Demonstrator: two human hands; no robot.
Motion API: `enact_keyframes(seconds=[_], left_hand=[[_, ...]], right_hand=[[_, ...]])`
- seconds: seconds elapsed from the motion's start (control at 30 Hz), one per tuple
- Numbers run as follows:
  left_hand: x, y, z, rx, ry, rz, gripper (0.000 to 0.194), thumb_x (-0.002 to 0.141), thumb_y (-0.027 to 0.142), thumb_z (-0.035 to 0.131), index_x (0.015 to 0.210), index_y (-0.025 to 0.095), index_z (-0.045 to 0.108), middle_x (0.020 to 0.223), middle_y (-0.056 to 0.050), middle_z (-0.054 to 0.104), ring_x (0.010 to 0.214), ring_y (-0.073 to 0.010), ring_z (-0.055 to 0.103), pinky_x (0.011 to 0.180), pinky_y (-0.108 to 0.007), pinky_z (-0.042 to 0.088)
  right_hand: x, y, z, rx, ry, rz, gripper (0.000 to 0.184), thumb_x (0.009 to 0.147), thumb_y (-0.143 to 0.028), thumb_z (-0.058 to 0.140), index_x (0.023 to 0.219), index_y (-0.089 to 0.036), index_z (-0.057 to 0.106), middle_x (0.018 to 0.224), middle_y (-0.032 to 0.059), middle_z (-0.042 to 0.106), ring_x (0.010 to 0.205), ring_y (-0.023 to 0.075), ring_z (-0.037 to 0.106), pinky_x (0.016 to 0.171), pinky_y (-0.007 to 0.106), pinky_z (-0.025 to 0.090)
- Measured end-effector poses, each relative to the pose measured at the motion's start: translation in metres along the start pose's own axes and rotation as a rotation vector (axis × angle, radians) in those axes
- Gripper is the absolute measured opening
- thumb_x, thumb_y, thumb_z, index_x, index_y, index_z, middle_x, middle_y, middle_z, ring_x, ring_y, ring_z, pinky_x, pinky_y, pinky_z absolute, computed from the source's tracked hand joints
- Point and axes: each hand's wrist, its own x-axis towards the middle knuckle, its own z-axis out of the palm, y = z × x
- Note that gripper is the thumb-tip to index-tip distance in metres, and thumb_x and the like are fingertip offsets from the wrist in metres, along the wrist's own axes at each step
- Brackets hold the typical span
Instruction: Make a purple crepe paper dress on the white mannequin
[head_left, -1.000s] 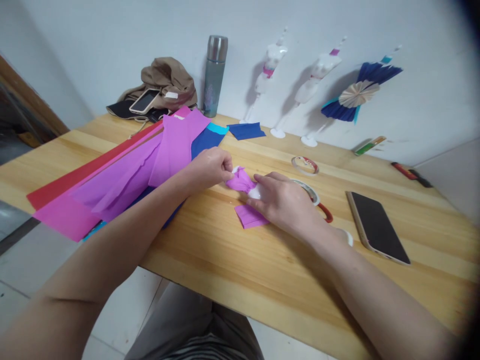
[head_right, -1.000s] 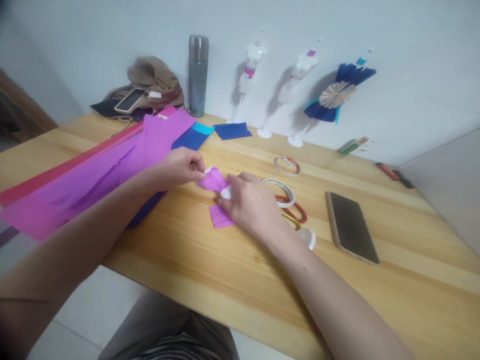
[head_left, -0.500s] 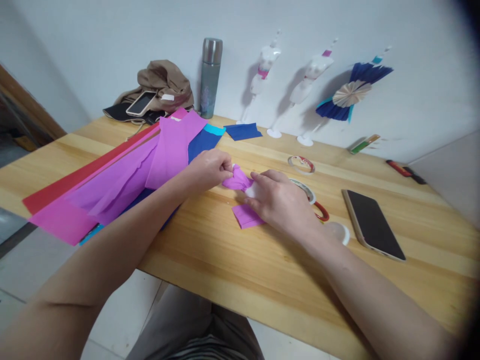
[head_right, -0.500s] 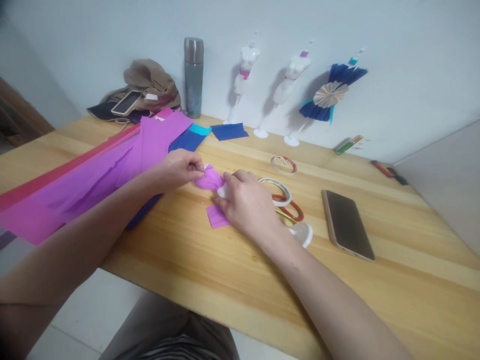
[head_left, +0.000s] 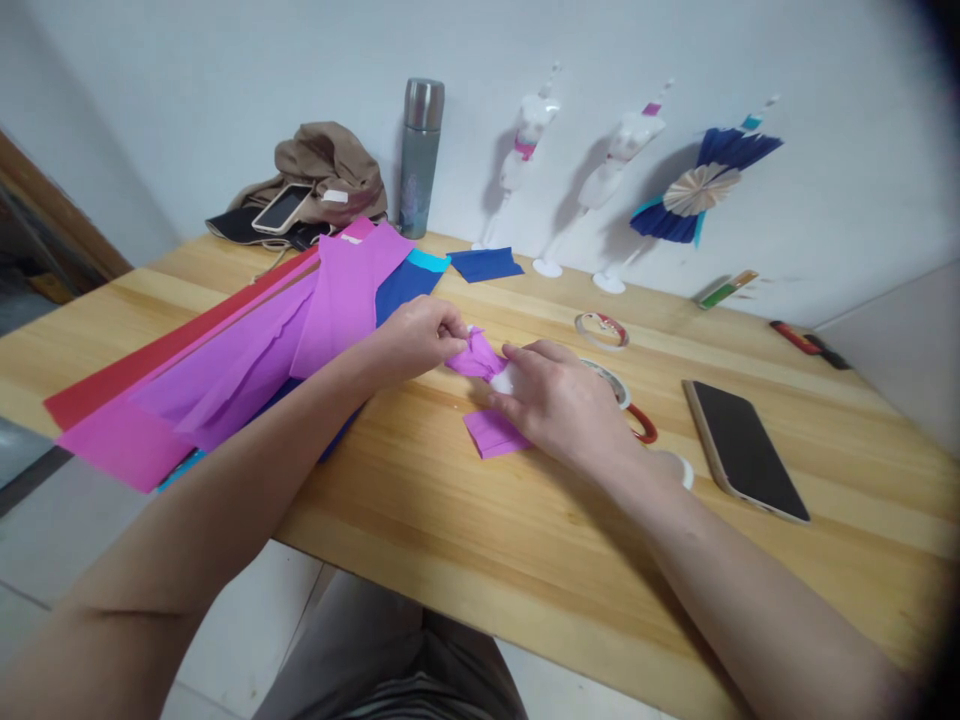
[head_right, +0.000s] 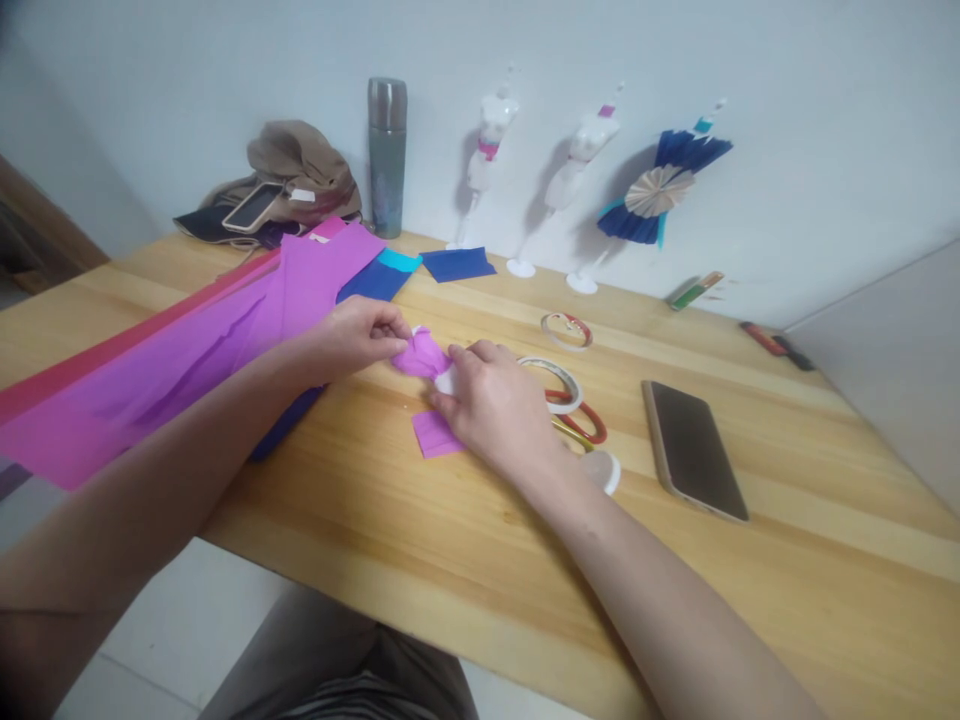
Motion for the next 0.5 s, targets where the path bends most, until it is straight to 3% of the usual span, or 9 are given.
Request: enact_keyframes(seconds=[0.07,0.17,0.5], left_hand=[[-0.001,0.000,0.002,0.034,-0.020,-0.042,0.005,0.073,0.019,0.068,0.077,0.017,0.065,0.070,0.001,0.066,0.066,-0.0121,0.058,0.062,-0.024,0.042],[-0.003,-0.001,0.006,0.140,0.058,-0.013,0.026,0.068,0.031,0.079,0.081,0.018,0.060,0.077,0.000,0.065,0.070,-0.0136,0.057,0.065,-0.026,0.042],[-0.008,0.002,0.016,0.360,0.246,0.110,0.001,0.079,0.019,0.059,0.079,0.019,0.058,0.079,-0.005,0.065,0.075,-0.0180,0.059,0.067,-0.030,0.042]], right_hand=[[0.000,0.000,-0.001,-0.002,-0.010,0.022,0.035,0.091,-0.037,0.060,0.118,-0.016,0.067,0.117,0.0157,0.068,0.108,0.0328,0.065,0.084,0.039,0.052],[0.001,0.000,-0.002,0.007,0.009,0.031,0.037,0.091,-0.036,0.058,0.121,-0.016,0.066,0.118,0.0164,0.067,0.109,0.0337,0.065,0.084,0.041,0.052],[0.001,0.004,-0.001,0.051,0.067,0.063,0.038,0.089,-0.035,0.060,0.122,-0.017,0.067,0.120,0.0182,0.068,0.113,0.0378,0.064,0.085,0.044,0.052]])
